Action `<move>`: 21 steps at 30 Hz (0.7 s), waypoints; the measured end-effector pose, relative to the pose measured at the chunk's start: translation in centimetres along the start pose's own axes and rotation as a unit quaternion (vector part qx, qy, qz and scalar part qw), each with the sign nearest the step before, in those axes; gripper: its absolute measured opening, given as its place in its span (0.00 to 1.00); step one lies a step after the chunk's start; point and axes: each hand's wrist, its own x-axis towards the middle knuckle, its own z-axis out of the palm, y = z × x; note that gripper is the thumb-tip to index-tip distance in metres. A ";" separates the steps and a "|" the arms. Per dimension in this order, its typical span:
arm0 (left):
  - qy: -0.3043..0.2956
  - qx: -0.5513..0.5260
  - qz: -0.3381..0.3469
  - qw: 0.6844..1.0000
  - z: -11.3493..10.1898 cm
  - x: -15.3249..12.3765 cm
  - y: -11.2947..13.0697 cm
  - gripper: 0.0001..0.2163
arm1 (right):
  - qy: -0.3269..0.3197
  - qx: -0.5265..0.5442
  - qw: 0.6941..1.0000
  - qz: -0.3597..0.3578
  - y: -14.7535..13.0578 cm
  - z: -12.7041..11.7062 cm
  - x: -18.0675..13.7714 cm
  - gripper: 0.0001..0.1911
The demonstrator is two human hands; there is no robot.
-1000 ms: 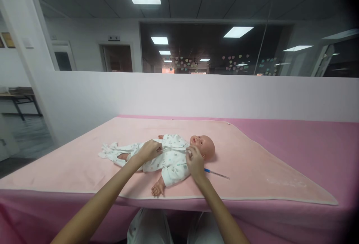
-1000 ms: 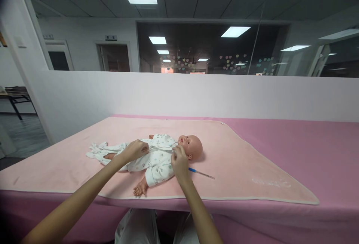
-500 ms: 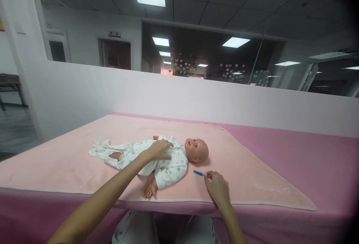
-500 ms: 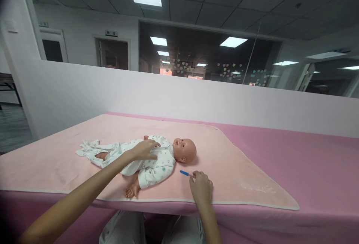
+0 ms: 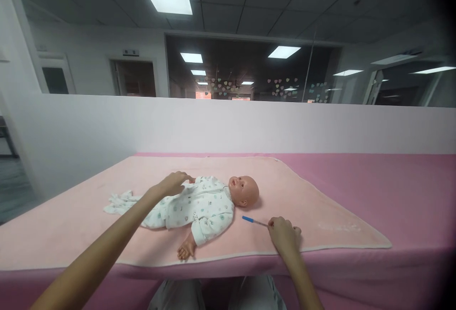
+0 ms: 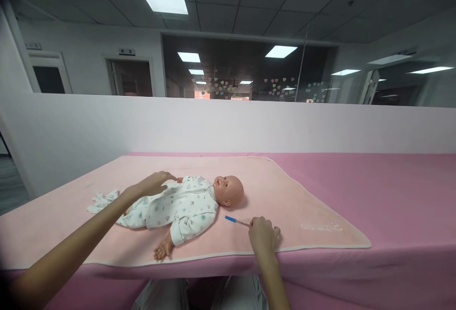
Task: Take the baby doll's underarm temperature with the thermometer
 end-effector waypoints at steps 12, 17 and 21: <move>0.039 -0.223 0.032 0.974 4.5 6.4 4.8 0.11 | 0.003 0.032 0.998 0.046 1.2 -3.3 0.7 0.11; 0.017 -0.214 0.036 0.976 4.9 6.4 4.7 0.13 | 0.020 0.066 0.997 0.041 0.1 -5.4 0.6 0.08; 0.028 -0.194 0.043 0.980 4.4 6.7 4.7 0.11 | 0.020 0.147 0.989 0.001 -1.9 -6.1 1.0 0.09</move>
